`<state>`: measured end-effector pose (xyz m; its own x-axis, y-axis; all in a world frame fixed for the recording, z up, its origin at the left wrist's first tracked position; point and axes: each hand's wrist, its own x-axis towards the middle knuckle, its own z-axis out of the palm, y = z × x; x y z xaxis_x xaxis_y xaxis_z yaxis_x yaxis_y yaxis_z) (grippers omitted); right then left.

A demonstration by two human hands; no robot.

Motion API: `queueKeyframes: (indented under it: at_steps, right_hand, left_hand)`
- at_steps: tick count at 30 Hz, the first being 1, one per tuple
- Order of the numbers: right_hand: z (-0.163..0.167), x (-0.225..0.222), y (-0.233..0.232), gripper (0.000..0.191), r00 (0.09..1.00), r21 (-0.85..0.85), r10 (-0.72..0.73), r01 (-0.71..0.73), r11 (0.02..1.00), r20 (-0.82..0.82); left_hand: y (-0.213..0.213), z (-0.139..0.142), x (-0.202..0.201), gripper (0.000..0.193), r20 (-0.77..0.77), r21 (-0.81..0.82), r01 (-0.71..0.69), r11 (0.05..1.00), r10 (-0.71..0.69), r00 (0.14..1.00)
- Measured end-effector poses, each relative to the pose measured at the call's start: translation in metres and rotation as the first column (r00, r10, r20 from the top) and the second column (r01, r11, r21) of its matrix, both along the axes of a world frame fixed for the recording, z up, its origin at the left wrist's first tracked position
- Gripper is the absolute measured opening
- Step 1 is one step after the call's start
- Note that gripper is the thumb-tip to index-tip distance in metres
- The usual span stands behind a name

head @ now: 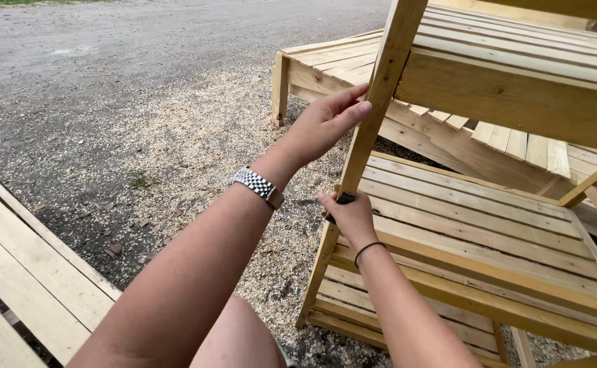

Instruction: The person sands the surfaces of a wooden shelving unit using a sanding block. They work on the slatted shelves and the vertical frame, moving the block back and forth to smooth the wood.

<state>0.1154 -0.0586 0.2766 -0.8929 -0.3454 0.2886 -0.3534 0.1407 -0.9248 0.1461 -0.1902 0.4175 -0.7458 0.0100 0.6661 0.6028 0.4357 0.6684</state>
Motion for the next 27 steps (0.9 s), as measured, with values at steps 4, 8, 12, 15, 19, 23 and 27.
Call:
queueKeyframes:
  at_steps: [4, 8, 12, 15, 19, 23, 27]
  right_hand:
    - [0.097, -0.029, 0.0, 0.023, 0.999, -0.232, 0.0, -0.007, 0.973, -0.033]
    - [0.105, -0.03, 0.002, 0.033, 0.993, -0.208, 0.016, -0.04, 0.977, -0.117]
    - [0.006, -0.001, 0.003, 0.036, 0.994, -0.133, -0.002, -0.013, 0.991, -0.109]
    - [-0.005, -0.007, 0.006, 0.034, 0.996, -0.003, 0.039, -0.039, 0.999, 0.082]
    - [0.063, -0.032, 0.002, 0.033, 0.998, -0.218, 0.026, -0.037, 0.975, -0.055]
    - [0.077, -0.035, 0.001, 0.034, 0.983, -0.27, 0.028, -0.077, 0.96, -0.18]
    - [0.013, -0.01, 0.001, 0.036, 0.985, -0.171, -0.046, 0.017, 0.985, -0.169]
  left_hand:
    - [0.006, 0.001, -0.002, 0.06, 0.075, 0.026, -0.124, 0.992, 0.122, 0.99]
    - [-0.012, -0.006, -0.006, 0.057, -0.167, 0.247, 0.065, 0.967, -0.024, 0.986]
    - [-0.011, -0.016, -0.009, 0.057, -0.117, 0.259, 0.044, 0.965, -0.014, 0.993]
    - [-0.005, -0.025, -0.003, 0.057, -0.05, 0.255, 0.02, 0.967, -0.007, 0.999]
    - [-0.009, -0.039, 0.005, 0.058, -0.019, 0.17, -0.051, 0.984, 0.055, 0.998]
    - [-0.022, -0.046, 0.0, 0.057, -0.04, 0.257, 0.015, 0.966, -0.004, 0.999]
    - [-0.021, -0.046, -0.007, 0.058, -0.023, 0.251, -0.009, 0.968, 0.015, 1.0]
